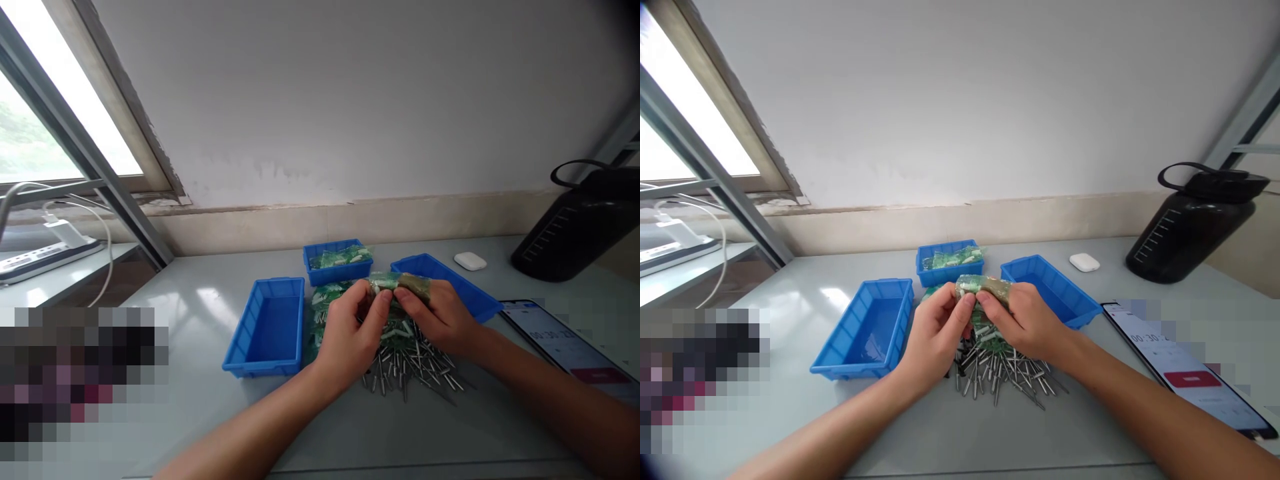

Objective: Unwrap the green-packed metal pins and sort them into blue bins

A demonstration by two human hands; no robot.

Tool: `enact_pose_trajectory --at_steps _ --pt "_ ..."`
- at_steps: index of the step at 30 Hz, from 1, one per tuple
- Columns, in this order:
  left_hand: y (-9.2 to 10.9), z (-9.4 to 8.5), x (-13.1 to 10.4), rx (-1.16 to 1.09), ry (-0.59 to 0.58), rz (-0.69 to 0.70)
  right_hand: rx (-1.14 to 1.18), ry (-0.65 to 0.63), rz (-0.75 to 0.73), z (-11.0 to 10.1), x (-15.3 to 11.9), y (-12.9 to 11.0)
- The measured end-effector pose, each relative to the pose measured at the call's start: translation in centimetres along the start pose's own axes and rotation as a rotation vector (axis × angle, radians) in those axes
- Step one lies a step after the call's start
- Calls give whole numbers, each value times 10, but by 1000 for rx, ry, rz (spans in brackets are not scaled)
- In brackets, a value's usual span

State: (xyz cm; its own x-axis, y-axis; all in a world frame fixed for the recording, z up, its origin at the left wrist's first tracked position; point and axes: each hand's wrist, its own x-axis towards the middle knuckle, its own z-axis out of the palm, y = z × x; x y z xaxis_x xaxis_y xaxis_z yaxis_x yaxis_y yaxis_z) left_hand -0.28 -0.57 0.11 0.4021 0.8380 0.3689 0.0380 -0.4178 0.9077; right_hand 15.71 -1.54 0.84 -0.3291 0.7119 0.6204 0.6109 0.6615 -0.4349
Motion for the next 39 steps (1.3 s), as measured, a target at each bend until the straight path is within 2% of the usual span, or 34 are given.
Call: enact_pose_trajectory --at_steps 23,30,35,39 --pt "0 0 0 0 3 13 -4 18 -14 -1 1 -2" --pt "3 3 -1 -91 16 -33 2 9 26 -3 2 -2" --pt "7 3 1 -228 61 -38 52 93 214 -1 4 -3" --pt "5 3 3 -299 66 -61 80 291 310 0 7 2"
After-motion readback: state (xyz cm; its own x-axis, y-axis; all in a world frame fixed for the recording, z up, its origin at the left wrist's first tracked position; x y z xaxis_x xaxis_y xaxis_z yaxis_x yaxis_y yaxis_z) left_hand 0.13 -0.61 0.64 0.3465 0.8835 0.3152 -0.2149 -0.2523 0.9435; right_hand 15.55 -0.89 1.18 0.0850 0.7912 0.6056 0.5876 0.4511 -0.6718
